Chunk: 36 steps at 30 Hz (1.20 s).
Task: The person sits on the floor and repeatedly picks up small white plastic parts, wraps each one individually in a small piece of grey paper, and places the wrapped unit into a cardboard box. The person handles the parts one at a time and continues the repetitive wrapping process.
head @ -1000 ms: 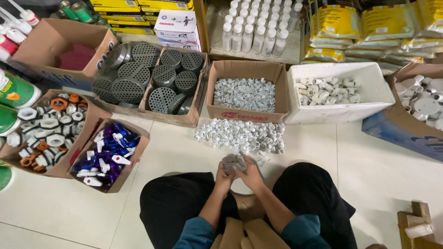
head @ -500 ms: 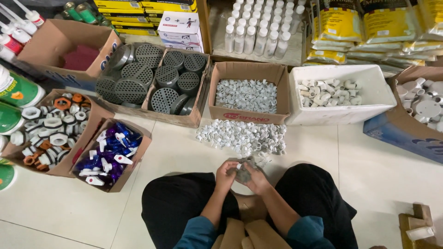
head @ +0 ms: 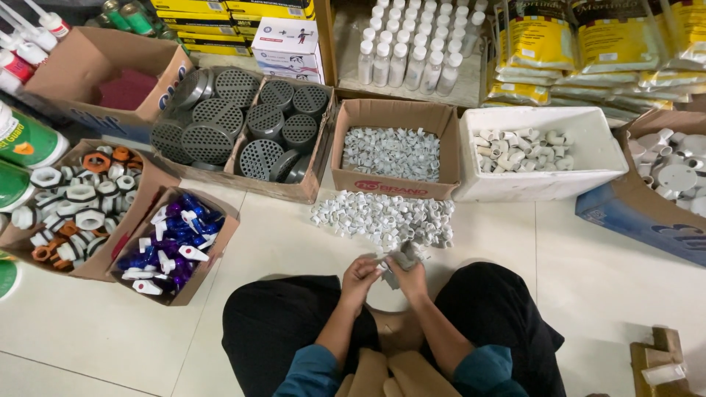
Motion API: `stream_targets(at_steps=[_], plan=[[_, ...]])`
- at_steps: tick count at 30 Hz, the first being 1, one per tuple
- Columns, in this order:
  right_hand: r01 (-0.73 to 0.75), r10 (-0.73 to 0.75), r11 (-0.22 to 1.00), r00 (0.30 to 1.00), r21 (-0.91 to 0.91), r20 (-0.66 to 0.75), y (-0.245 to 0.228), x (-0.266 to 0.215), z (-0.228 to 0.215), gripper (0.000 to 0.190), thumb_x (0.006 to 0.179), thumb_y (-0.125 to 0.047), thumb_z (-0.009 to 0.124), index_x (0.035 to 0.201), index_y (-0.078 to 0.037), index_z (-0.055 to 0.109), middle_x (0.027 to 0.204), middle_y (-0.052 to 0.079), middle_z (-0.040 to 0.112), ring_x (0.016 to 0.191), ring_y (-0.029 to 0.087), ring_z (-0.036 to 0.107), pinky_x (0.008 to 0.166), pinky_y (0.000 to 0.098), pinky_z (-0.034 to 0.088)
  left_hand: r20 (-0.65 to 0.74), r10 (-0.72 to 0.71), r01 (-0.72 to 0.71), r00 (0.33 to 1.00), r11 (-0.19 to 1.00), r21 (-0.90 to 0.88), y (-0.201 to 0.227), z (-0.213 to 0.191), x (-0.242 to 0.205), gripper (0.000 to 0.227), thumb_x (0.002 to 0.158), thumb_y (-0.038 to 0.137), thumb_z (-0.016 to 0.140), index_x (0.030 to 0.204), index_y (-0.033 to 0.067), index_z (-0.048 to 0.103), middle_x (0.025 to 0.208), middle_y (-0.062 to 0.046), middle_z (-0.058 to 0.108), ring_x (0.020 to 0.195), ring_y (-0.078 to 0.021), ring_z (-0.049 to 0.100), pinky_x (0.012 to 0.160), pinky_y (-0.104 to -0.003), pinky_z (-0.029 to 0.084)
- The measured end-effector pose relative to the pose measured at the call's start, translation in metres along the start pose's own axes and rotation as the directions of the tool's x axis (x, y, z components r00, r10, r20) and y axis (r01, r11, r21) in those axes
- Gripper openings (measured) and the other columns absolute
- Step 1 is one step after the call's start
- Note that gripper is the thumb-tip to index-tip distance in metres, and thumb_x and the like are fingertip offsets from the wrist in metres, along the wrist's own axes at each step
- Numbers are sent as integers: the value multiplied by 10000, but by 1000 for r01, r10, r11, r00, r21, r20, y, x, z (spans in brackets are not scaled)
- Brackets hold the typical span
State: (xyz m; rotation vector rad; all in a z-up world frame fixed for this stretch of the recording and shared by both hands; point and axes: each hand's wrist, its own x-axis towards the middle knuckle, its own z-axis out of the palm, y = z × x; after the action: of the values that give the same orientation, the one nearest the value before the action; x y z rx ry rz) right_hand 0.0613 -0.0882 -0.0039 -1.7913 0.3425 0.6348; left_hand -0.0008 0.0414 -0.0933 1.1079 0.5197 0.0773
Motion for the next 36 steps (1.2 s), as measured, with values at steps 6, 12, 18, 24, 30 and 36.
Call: stream_targets(at_steps=[6, 12, 18, 24, 30, 36], plan=[[-273, 256, 935, 961, 227, 103, -59, -47, -12, 1002, 830, -521, 816, 1546, 4, 349, 1560, 264, 391, 1460, 392, 375, 1137, 555, 421, -57, 139, -129, 989, 980, 152, 13, -10, 4, 380, 773, 64, 887, 1107, 96, 709, 917, -48, 794, 760, -78, 659, 734, -232, 541], [-254, 144, 777, 963, 577, 230, 35, 24, 10, 723, 804, -45, 881, 1420, 47, 515, 1242, 248, 635, 1107, 383, 652, 952, 527, 547, 29, 190, -190, 981, 936, 298, 18, -1, -5, 322, 736, 74, 878, 1018, 127, 733, 866, -40, 788, 721, -80, 621, 685, -225, 532], [-144, 110, 923, 988, 356, 112, 47, 70, -7, 670, 783, -82, 904, 1362, 1, 578, 1186, 253, 695, 1060, 411, 703, 884, 573, 581, -21, 246, -224, 969, 912, 344, 63, 23, -28, 460, 881, 136, 799, 1297, 95, 609, 1122, -113, 669, 894, -176, 616, 798, -314, 563], [-55, 136, 874, 982, 483, -133, -83, 69, -11, 760, 762, -193, 910, 1388, 21, 537, 1371, 306, 517, 1334, 455, 503, 1060, 586, 447, 75, 333, -300, 940, 698, 651, 49, 12, -8, 465, 894, 43, 712, 1315, 100, 523, 1347, -136, 458, 1200, -306, 556, 1007, -420, 546], [38, 85, 759, 984, 650, -157, -254, 49, 18, 289, 878, -177, 776, 1136, -115, 661, 998, 54, 771, 894, 230, 762, 756, 335, 620, 370, 219, -429, 903, 396, 812, 66, 27, -12, 757, 737, -145, 672, 1421, 149, 538, 1609, -138, 283, 1486, -388, 249, 1133, -558, 325], [23, 149, 677, 975, 735, -167, -266, 98, 25, 577, 811, -220, 807, 1314, -86, 558, 1250, 88, 710, 1107, 258, 710, 863, 314, 585, 478, 123, -493, 870, 247, 834, 33, 25, 10, 677, 805, -184, 560, 1391, 154, 596, 1678, -100, 161, 1527, -409, 104, 1115, -615, 256]])
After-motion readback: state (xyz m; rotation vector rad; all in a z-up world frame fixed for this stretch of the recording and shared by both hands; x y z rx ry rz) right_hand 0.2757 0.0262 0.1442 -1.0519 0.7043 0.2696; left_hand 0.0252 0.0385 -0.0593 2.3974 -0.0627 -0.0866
